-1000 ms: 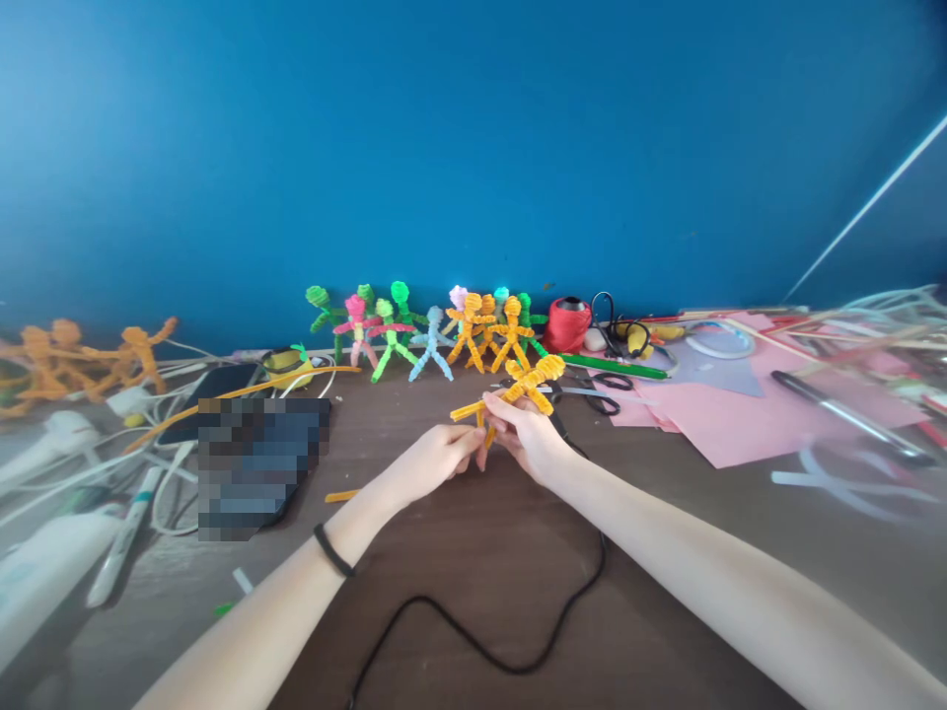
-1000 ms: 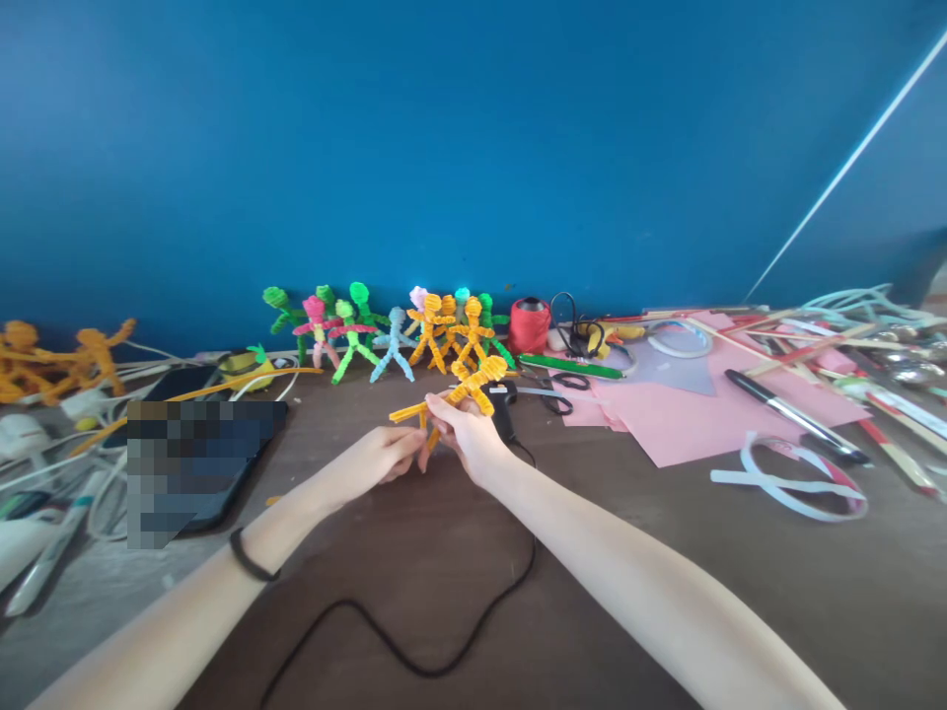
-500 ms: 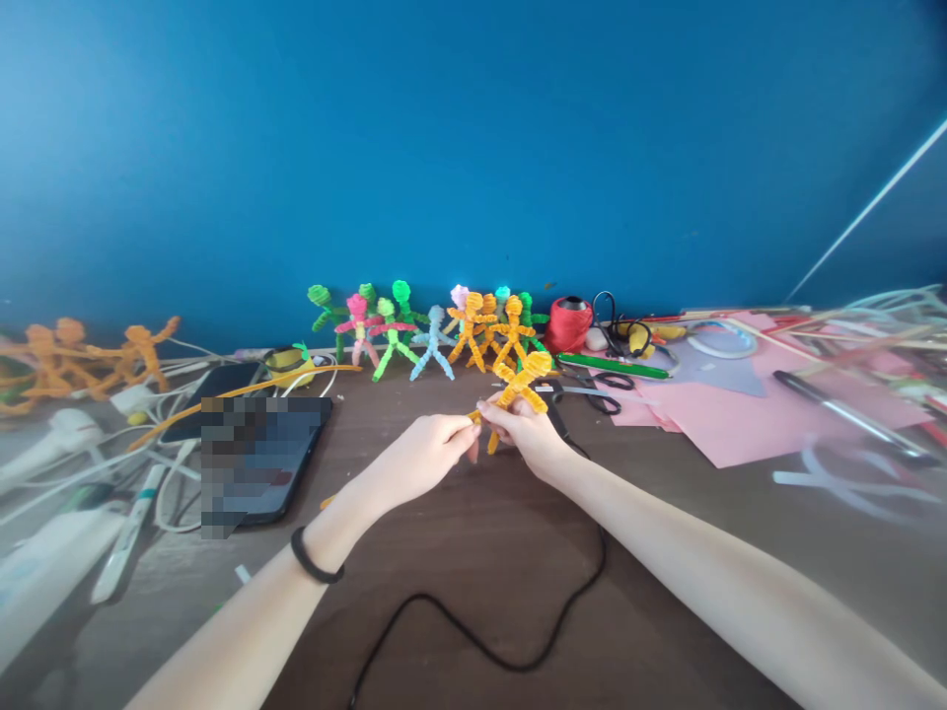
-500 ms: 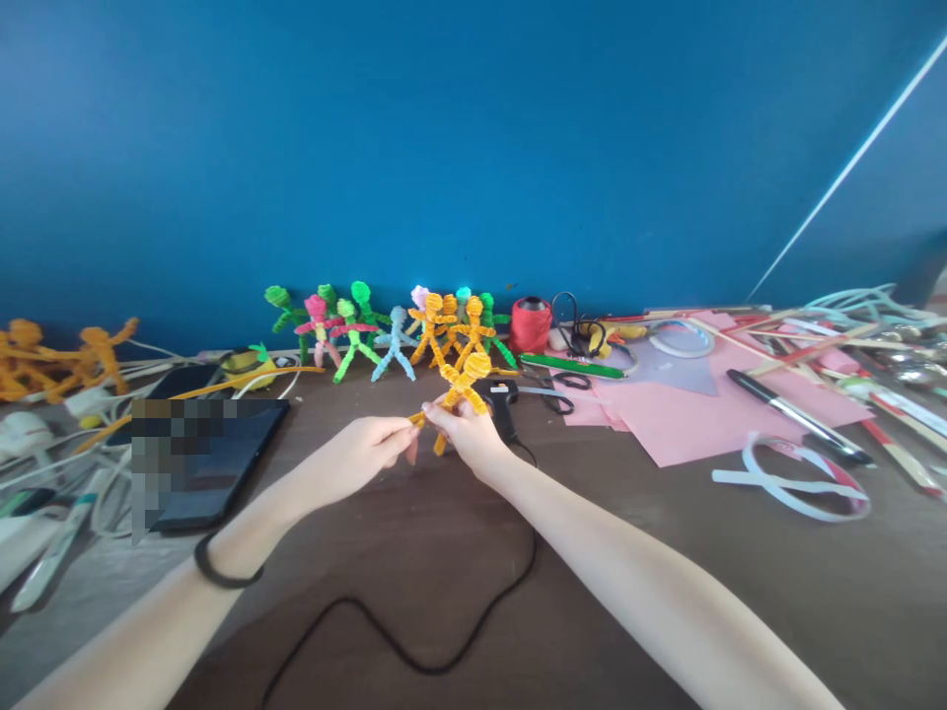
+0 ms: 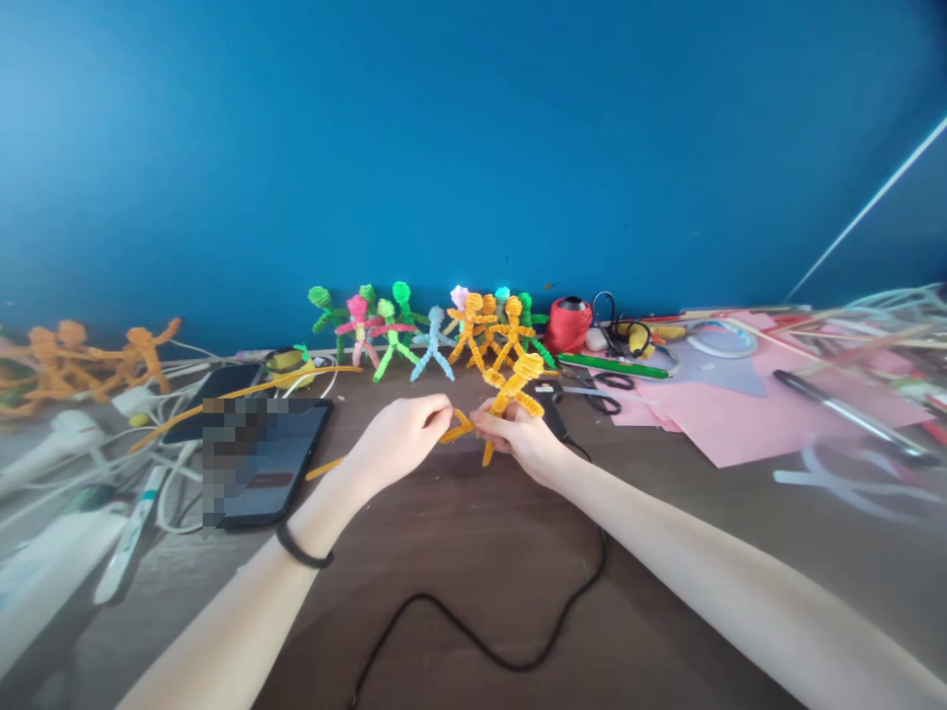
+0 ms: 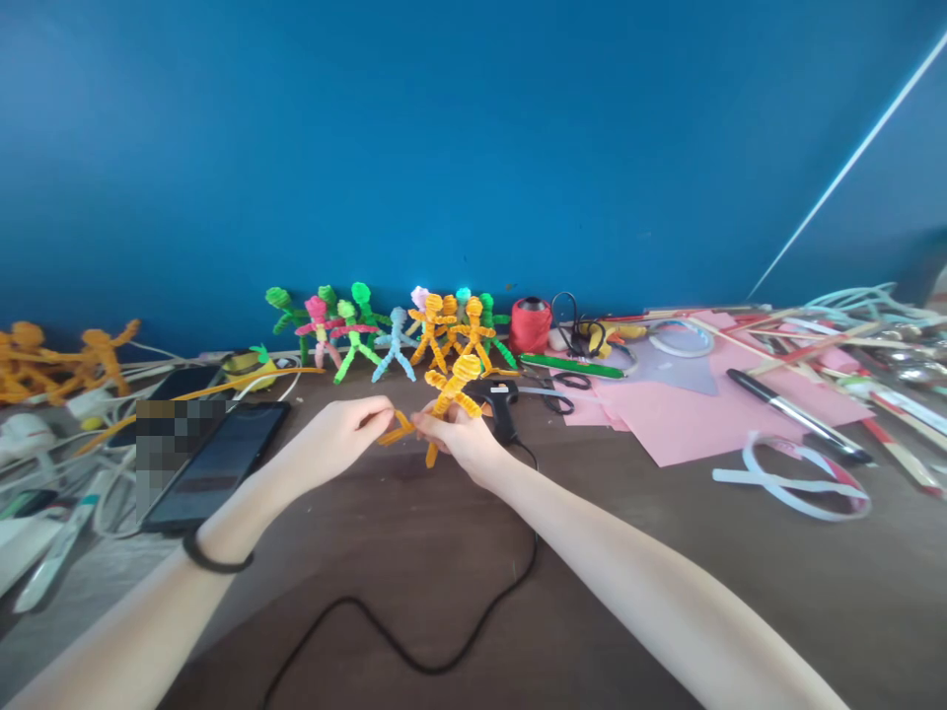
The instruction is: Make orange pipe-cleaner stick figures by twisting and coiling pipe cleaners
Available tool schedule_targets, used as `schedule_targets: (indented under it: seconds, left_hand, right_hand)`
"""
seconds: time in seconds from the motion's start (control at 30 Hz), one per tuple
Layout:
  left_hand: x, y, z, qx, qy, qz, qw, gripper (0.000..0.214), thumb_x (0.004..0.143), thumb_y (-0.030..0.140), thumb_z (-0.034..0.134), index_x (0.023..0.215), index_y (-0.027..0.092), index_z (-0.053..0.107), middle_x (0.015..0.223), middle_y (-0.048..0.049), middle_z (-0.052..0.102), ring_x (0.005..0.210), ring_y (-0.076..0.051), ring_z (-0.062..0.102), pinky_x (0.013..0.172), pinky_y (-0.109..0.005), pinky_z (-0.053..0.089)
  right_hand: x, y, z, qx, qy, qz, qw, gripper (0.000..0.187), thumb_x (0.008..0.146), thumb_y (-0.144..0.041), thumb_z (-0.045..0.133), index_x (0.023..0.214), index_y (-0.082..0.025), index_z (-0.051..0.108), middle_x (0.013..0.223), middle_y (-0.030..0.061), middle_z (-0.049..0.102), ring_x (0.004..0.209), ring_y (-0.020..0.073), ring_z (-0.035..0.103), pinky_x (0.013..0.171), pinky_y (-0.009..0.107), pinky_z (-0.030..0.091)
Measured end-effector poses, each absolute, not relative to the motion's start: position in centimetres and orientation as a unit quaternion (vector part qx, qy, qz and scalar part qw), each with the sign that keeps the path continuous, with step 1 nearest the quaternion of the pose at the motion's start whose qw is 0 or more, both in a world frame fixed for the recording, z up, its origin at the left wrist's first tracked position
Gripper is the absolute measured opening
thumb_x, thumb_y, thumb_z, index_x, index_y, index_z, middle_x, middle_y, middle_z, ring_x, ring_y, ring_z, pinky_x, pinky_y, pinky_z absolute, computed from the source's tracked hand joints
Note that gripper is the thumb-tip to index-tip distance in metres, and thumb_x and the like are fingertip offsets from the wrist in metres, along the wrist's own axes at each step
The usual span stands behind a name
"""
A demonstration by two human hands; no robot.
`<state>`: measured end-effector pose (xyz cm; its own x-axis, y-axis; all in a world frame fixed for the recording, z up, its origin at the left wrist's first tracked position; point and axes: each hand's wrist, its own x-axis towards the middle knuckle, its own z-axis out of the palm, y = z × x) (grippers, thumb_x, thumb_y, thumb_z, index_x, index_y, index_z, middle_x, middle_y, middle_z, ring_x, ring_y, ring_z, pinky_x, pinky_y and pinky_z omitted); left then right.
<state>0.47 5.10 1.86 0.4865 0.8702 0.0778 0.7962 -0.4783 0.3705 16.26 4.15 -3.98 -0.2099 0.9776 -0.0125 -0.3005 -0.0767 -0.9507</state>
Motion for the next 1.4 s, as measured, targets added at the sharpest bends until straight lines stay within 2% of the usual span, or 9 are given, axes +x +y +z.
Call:
schedule_targets:
  seconds: [0.17,0.33,0.4,0.5,0.6,0.9,1.07,1.23,1.4]
  left_hand:
    - [0.1,5.9,0.9,0.843,0.483,0.125,0.201,0.027,0.081,0.032,0.031,0.061,0.02,0.045,0.057,0.0037,0.046,0.054,-0.012,0.041,0.053,-0.023,0.028]
    - [0.3,6.0,0.5,0.827,0.449,0.129,0.312,0.028,0.079,0.034,0.034,0.079,0.019,0.058,0.074,0.0009,0.058,0.066,-0.015,0.048,0.061,-0.023,0.034]
    - [0.5,5.8,0.5,0.824,0.447,0.125,0.326,0.029,0.079,0.036,0.035,0.079,0.019,0.058,0.067,0.0019,0.055,0.061,-0.014,0.045,0.058,-0.023,0.033]
    - [0.9,5.3,0.4,0.82,0.453,0.127,0.326,0.031,0.08,0.037,0.033,0.071,0.019,0.057,0.055,0.0035,0.044,0.052,-0.012,0.039,0.052,-0.023,0.029]
    - [1.2,5.0,0.2,0.817,0.45,0.129,0.336,0.033,0.081,0.034,0.032,0.066,0.019,0.057,0.052,0.0038,0.04,0.049,-0.011,0.037,0.05,-0.023,0.028]
    - [1.8,4.2,0.1,0.824,0.444,0.104,0.336,0.031,0.08,0.03,0.032,0.075,0.019,0.06,0.055,0.004,0.045,0.05,-0.011,0.041,0.051,-0.023,0.029]
    - [1.6,3.9,1.0,0.838,0.439,0.116,0.301,0.032,0.082,0.033,0.032,0.067,0.018,0.056,0.054,0.0046,0.043,0.051,-0.01,0.04,0.051,-0.023,0.028]
    - [1.4,3.7,2.2,0.842,0.455,0.134,0.257,0.032,0.082,0.033,0.033,0.065,0.018,0.055,0.051,0.0051,0.039,0.048,-0.01,0.036,0.049,-0.023,0.025]
    - [1.1,4.1,2.4,0.838,0.47,0.159,0.229,0.031,0.081,0.033,0.033,0.063,0.018,0.053,0.053,0.0044,0.045,0.05,-0.01,0.038,0.051,-0.023,0.027]
  right_hand:
    - [16.4,4.2,-4.0,-0.324,-0.405,0.679,0.52,0.027,0.059,-0.031,0.07,0.058,-0.014,0.049,0.049,-0.0059,0.04,0.041,0.0014,0.024,0.037,0.018,0.01]
    - [16.6,4.3,-4.0,-0.28,-0.36,0.722,0.521,0.024,0.063,-0.028,0.068,0.06,-0.013,0.05,0.048,-0.0068,0.038,0.039,0.0005,0.021,0.034,0.016,0.009]
    - [16.6,4.3,-3.9,-0.277,-0.345,0.726,0.526,0.024,0.062,-0.028,0.068,0.061,-0.014,0.05,0.047,-0.0075,0.037,0.038,0.0003,0.021,0.033,0.015,0.009]
    - [16.5,4.3,-3.8,-0.289,-0.324,0.717,0.546,0.026,0.06,-0.029,0.07,0.063,-0.014,0.049,0.046,-0.0088,0.034,0.037,0.0002,0.019,0.032,0.015,0.01]
    - [16.5,4.5,-3.8,-0.308,-0.315,0.697,0.566,0.028,0.059,-0.031,0.07,0.062,-0.014,0.048,0.044,-0.0095,0.032,0.037,0.0003,0.017,0.032,0.016,0.009]
    - [16.7,4.9,-4.5,-0.395,-0.356,0.608,0.589,0.028,0.062,-0.037,0.066,0.058,-0.015,0.048,0.042,-0.0093,0.029,0.037,0.0012,0.018,0.036,0.02,0.009]
    - [16.7,4.9,-4.4,-0.428,-0.389,0.571,0.582,0.029,0.06,-0.038,0.067,0.058,-0.016,0.047,0.044,-0.0083,0.03,0.041,0.0038,0.025,0.039,0.021,0.017]
    - [16.8,4.7,-4.8,-0.449,-0.467,0.514,0.562,0.025,0.064,-0.039,0.063,0.061,-0.017,0.05,0.051,-0.0051,0.041,0.046,0.0068,0.034,0.043,0.022,0.025]
    - [16.8,4.6,-5.0,-0.42,-0.539,0.504,0.528,0.023,0.068,-0.038,0.059,0.06,-0.017,0.051,0.052,-0.0047,0.041,0.046,0.0066,0.033,0.043,0.022,0.023]
